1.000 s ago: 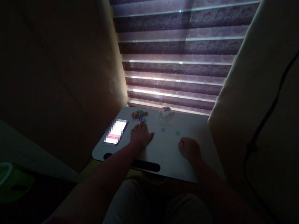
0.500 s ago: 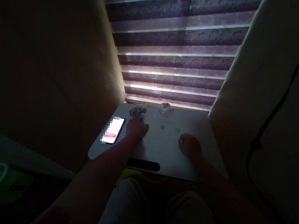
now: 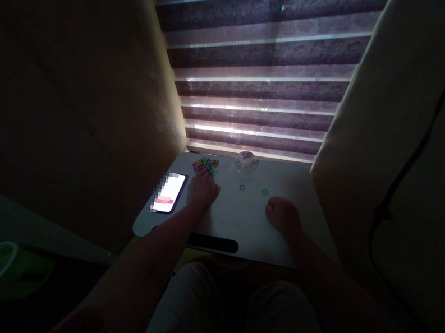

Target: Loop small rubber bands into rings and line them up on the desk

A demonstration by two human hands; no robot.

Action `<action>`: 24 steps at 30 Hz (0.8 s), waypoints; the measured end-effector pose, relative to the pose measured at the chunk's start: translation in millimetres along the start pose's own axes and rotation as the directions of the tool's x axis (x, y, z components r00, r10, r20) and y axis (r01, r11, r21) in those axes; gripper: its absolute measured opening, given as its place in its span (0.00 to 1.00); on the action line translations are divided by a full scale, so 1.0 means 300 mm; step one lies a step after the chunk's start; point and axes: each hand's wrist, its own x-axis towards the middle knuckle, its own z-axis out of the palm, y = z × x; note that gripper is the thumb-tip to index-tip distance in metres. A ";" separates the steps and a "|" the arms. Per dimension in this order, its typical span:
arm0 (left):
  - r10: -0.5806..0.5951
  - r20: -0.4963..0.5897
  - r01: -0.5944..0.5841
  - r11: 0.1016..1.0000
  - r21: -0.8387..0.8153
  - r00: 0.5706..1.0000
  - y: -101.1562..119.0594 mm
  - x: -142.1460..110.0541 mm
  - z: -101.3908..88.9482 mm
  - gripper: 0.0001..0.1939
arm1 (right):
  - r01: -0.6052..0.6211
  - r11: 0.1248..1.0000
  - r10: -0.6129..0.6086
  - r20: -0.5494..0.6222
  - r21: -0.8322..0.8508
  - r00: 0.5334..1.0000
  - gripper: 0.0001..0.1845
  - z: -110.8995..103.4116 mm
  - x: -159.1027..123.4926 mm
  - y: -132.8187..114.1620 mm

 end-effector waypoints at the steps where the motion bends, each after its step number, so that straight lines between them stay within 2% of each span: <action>1: 0.001 -0.007 -0.001 1.000 -0.018 1.000 -0.003 0.000 0.000 0.31 | -0.008 1.000 0.008 0.004 0.000 1.000 0.12 -0.001 -0.001 0.000; 7: -0.018 -0.077 0.007 0.990 -0.143 0.997 -0.031 0.014 -0.002 0.21 | -0.011 1.000 0.011 0.007 0.002 1.000 0.12 -0.004 -0.005 -0.001; 13: -0.153 -0.074 0.125 0.949 -0.288 0.986 -0.046 0.011 -0.018 0.14 | -0.012 1.000 0.012 0.003 0.003 1.000 0.12 -0.004 -0.003 -0.002; 18: -0.241 -0.115 0.184 0.910 -0.372 0.964 -0.043 0.007 -0.018 0.17 | -0.018 1.000 0.018 0.019 0.010 1.000 0.12 -0.009 -0.003 -0.004; 24: -0.231 -0.145 0.171 0.925 -0.340 0.962 -0.045 0.009 -0.011 0.17 | -0.022 1.000 0.022 0.006 0.020 1.000 0.11 -0.009 -0.004 -0.004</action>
